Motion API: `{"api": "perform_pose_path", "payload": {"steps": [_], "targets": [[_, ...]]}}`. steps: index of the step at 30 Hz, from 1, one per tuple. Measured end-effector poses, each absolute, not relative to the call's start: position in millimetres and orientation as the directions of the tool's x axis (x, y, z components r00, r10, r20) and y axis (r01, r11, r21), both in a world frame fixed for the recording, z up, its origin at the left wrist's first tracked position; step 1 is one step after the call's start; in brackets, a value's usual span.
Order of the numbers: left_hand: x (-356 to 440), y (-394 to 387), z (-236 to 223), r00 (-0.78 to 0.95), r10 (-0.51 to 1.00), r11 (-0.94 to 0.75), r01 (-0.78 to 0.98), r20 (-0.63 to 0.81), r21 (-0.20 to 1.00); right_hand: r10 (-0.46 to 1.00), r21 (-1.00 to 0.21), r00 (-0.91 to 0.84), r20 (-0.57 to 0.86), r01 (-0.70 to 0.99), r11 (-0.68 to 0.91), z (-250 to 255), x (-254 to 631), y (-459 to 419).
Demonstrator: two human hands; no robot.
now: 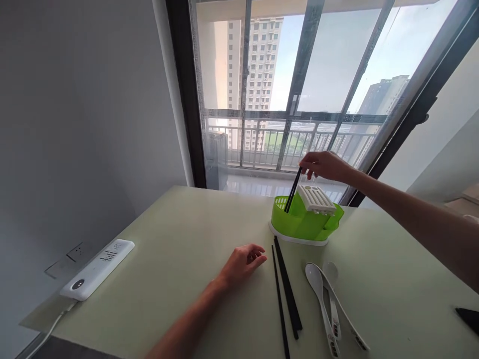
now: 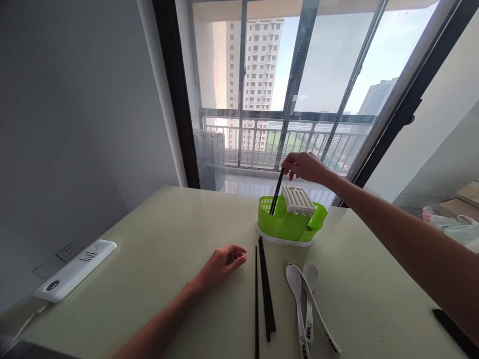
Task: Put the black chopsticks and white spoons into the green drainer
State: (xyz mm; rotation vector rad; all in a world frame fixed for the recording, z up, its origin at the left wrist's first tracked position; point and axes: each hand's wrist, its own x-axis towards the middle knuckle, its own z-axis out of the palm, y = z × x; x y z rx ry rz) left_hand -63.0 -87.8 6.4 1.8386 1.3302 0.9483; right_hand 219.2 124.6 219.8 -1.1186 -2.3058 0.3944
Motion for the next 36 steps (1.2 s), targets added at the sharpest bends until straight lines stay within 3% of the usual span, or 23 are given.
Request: {"api": "perform_pose_path", "payload": {"steps": [7, 13, 15, 18, 21, 25, 28, 33, 36], "targets": [[-63.8, -88.3, 8.5, 0.213, 0.967, -0.23, 0.5, 0.139, 0.835, 0.783, -0.56, -0.57, 0.249, 0.575, 0.596, 200.8, 224.5, 150.6], [-62.7, -87.4, 12.4, 0.217, 0.965, -0.238, 0.502, 0.145, 0.832, 0.793, -0.463, -0.532, 0.297, 0.646, 0.607, 193.9, 227.3, 152.4], [-62.2, -87.2, 13.3, 0.22, 0.965, -0.238, 0.495, 0.145, 0.836, 0.802, -0.37, -0.475, 0.363, 0.716, 0.592, 196.1, 227.7, 147.0], [-61.3, -87.5, 14.6, 0.218, 0.964, -0.243, 0.487, 0.153, 0.839, 0.747, -0.132, -0.403, 0.529, 0.83, 0.541, 203.4, 224.7, 128.8], [-60.5, -88.2, 14.9, 0.218, 0.962, -0.253, 0.493, 0.164, 0.832, 0.668, 0.085, -0.498, 0.553, 0.831, 0.55, 208.3, 214.8, 98.1], [-60.5, -87.9, 13.7, 0.207, 0.961, -0.264, 0.485, 0.184, 0.834, 0.54, 0.334, -0.755, 0.372, 0.651, 0.682, 196.6, 195.6, 48.5], [-61.2, -88.1, 14.7, 0.201, 0.96, -0.272, 0.483, 0.197, 0.832, 0.398, 0.395, -0.897, 0.193, 0.442, 0.806, 176.0, 183.9, 13.3], [-63.3, -90.1, 18.4, 0.192, 0.958, -0.28, 0.492, 0.212, 0.824, 0.214, 0.331, -0.976, -0.041, 0.188, 0.925, 139.1, 173.5, -34.6], [-63.8, -90.2, 16.9, 0.185, 0.959, -0.278, 0.504, 0.212, 0.818, 0.328, 0.241, -0.929, -0.171, 0.283, 0.928, 121.4, 169.7, -53.3]]}}
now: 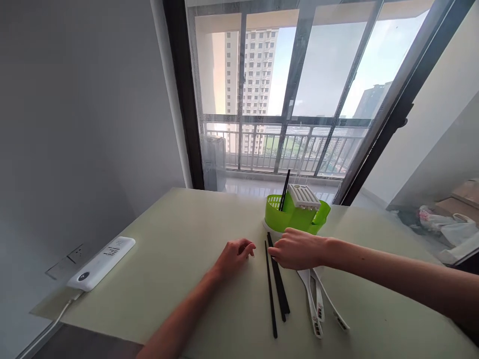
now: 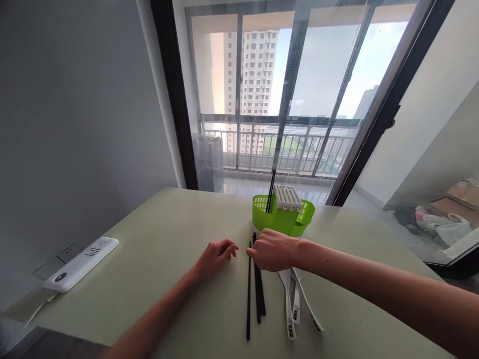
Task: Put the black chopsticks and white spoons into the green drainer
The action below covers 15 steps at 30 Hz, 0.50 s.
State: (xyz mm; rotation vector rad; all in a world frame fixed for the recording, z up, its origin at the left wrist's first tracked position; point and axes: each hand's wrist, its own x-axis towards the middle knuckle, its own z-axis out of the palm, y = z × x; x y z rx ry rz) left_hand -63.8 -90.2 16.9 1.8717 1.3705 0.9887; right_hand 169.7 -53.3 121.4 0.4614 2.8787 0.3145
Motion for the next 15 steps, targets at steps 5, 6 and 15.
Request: {"api": "perform_pose_path", "payload": {"steps": [5, 6, 15], "targets": [[-63.4, -89.4, 11.9, 0.194, 0.958, -0.282, 0.511, 0.21, 0.812, 0.62, 0.156, -0.714, -0.326, 0.606, 0.78, 100.8, 158.3, -69.3], [-63.4, -89.5, 11.3, 0.198, 0.957, -0.285, 0.512, 0.212, 0.81, 0.652, 0.15, -0.676, -0.342, 0.646, 0.748, 97.7, 155.5, -70.7], [-63.9, -89.4, 8.9, 0.227, 0.946, -0.318, 0.528, 0.23, 0.787, 0.694, 0.017, -0.389, -0.606, 0.866, 0.501, 84.8, 141.1, -64.8]]}}
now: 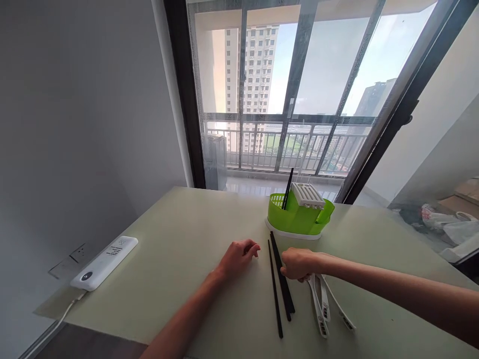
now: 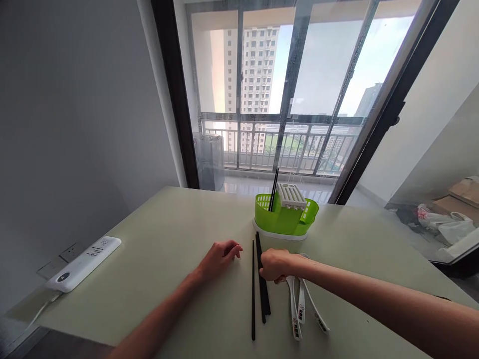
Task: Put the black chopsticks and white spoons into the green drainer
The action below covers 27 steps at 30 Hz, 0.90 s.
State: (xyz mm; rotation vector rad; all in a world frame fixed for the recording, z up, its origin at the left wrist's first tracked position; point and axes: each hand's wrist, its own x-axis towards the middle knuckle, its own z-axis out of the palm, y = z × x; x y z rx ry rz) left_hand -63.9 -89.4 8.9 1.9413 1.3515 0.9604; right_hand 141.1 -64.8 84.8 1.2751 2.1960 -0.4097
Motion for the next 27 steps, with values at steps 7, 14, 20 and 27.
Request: {"api": "perform_pose_path", "payload": {"steps": [7, 14, 20, 27], "targets": [[-62.4, -89.3, 8.7, 0.237, 0.941, -0.335, 0.539, 0.243, 0.773, 0.655, -0.034, -0.348, -0.671, 0.896, 0.442, 83.1, 134.2, -61.3], [-62.2, -89.6, 9.7, 0.235, 0.944, -0.327, 0.547, 0.233, 0.771, 0.607, -0.052, -0.292, -0.739, 0.924, 0.38, 74.4, 131.9, -57.5], [-61.7, -89.9, 10.1, 0.231, 0.945, -0.323, 0.55, 0.231, 0.77, 0.62, -0.077, -0.298, -0.726, 0.931, 0.356, 63.7, 131.9, -52.5], [-62.9, -89.1, 8.7, 0.237, 0.944, -0.327, 0.557, 0.231, 0.763, 0.686, -0.191, -0.38, -0.62, 0.921, 0.338, 69.8, 136.5, -49.9]]}}
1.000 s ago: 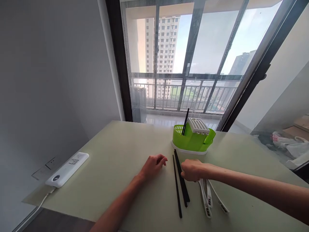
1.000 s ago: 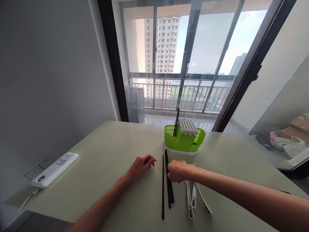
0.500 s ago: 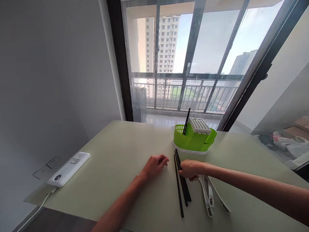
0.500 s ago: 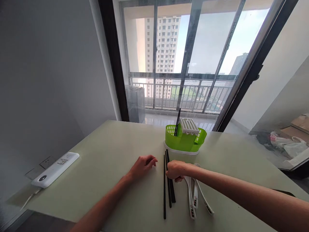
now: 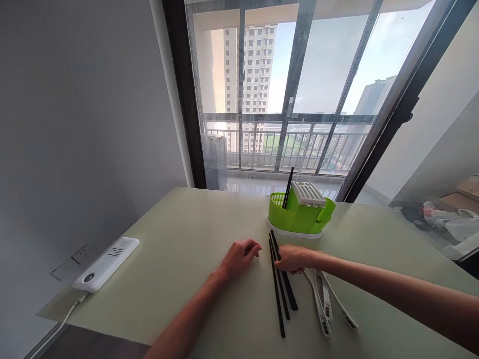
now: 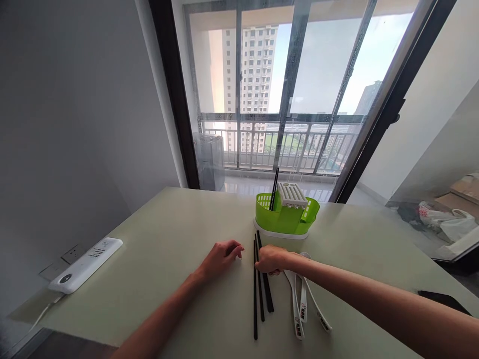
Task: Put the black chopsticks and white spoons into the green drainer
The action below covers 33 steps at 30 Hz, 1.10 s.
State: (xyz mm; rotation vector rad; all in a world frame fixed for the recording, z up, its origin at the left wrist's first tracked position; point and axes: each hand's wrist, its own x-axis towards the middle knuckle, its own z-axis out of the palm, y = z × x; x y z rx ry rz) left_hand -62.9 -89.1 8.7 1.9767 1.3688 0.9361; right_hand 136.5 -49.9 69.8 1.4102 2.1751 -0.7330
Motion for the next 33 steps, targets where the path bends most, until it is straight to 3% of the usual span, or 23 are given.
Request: {"api": "perform_pose_path", "payload": {"steps": [13, 24, 33], "targets": [[-62.0, -90.9, 14.2, 0.238, 0.944, -0.325, 0.561, 0.228, 0.761, 0.711, -0.346, -0.408, -0.572, 0.907, 0.242, 57.0, 143.3, -39.7], [-62.5, -90.6, 12.9, 0.234, 0.949, -0.306, 0.533, 0.21, 0.789, 0.705, -0.383, -0.432, -0.563, 0.892, 0.24, 74.8, 140.5, -36.8], [-64.4, -84.8, 9.8, 0.195, 0.969, -0.224, 0.413, 0.154, 0.883, 0.748, -0.37, -0.436, -0.5, 0.889, 0.27, 103.0, 128.9, -38.0]]}}
